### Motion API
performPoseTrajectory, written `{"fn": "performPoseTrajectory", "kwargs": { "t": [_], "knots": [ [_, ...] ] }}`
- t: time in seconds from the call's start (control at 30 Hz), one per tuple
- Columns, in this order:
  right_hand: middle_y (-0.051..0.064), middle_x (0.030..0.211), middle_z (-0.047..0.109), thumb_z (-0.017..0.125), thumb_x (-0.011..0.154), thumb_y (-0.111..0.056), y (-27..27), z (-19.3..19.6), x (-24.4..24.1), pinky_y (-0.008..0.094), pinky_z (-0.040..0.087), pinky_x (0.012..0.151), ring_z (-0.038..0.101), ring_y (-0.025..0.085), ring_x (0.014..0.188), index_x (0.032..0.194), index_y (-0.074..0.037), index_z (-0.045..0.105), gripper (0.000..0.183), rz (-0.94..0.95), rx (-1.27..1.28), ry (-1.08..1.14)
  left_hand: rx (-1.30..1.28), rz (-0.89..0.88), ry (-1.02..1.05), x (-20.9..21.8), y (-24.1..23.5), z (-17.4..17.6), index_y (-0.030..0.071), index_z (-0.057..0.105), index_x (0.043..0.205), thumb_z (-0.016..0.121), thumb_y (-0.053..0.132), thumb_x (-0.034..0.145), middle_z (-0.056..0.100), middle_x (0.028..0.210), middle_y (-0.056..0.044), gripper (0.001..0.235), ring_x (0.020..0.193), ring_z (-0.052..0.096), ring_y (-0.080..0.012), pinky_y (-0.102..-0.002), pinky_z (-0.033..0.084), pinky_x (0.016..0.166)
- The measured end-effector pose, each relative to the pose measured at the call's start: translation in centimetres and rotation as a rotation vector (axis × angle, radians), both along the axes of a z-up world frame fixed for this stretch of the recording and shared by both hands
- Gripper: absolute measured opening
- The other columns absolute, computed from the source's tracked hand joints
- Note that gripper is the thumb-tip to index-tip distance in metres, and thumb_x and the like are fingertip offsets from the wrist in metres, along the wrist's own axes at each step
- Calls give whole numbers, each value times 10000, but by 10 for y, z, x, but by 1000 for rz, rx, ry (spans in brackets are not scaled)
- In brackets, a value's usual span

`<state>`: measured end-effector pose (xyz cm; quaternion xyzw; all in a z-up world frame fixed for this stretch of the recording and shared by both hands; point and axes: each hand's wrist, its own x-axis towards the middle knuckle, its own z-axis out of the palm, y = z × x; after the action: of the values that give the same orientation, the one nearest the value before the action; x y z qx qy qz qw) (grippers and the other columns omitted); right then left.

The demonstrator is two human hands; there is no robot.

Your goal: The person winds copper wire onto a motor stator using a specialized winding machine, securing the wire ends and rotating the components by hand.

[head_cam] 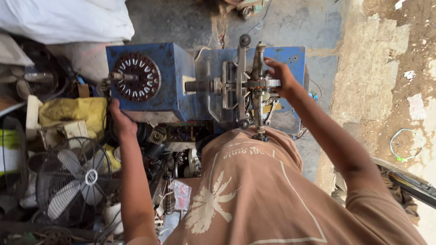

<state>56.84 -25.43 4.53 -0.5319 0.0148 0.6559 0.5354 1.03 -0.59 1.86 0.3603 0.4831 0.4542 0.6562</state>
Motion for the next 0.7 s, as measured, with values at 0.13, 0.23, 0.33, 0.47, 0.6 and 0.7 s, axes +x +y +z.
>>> {"fn": "performPoseTrajectory", "kwargs": {
  "t": [0.13,0.23,0.33,0.47,0.6,0.7],
  "knots": [
    [209,1355,524,618,850,-473,-3,-3,1,445,551,895,621,306,1074,1529,-145,430,777,34,52,23,10,63,22,-5,3,-14,46,506,1438,607,463,985,567,1410,-120,624,1302,564,-295,-474,461,1115],
    [204,1373,512,632,904,-482,-2,-8,4,409,555,911,610,289,1078,1554,-104,447,775,55,62,5,31,32,-24,-7,5,-18,52,512,1423,617,459,974,577,1403,-109,615,1301,569,-284,-464,461,1122],
    [174,1356,553,649,932,-440,-1,-7,4,386,560,888,630,273,1079,1557,-83,441,749,88,36,-24,32,15,-40,-7,3,-21,53,521,1420,626,466,967,589,1393,-106,621,1298,571,-278,-458,452,1129],
    [118,1341,616,676,918,-337,5,4,0,373,581,879,674,231,1042,1541,-115,418,710,106,3,-45,-12,72,12,-10,4,-23,75,517,1398,635,475,941,577,1369,-88,619,1282,555,-256,-450,444,1111],
    [100,1370,636,692,919,-304,7,9,-3,366,586,855,691,197,990,1544,-110,408,714,73,-2,-47,15,60,20,-9,5,-24,60,527,1376,650,484,943,575,1348,-95,618,1270,549,-259,-454,447,1111],
    [131,1335,621,696,945,-283,6,8,-2,357,604,869,698,200,989,1550,-42,426,705,63,33,-13,14,63,25,-7,6,-20,58,522,1374,658,491,936,571,1337,-95,630,1271,547,-261,-461,453,1108]
  ]
}}
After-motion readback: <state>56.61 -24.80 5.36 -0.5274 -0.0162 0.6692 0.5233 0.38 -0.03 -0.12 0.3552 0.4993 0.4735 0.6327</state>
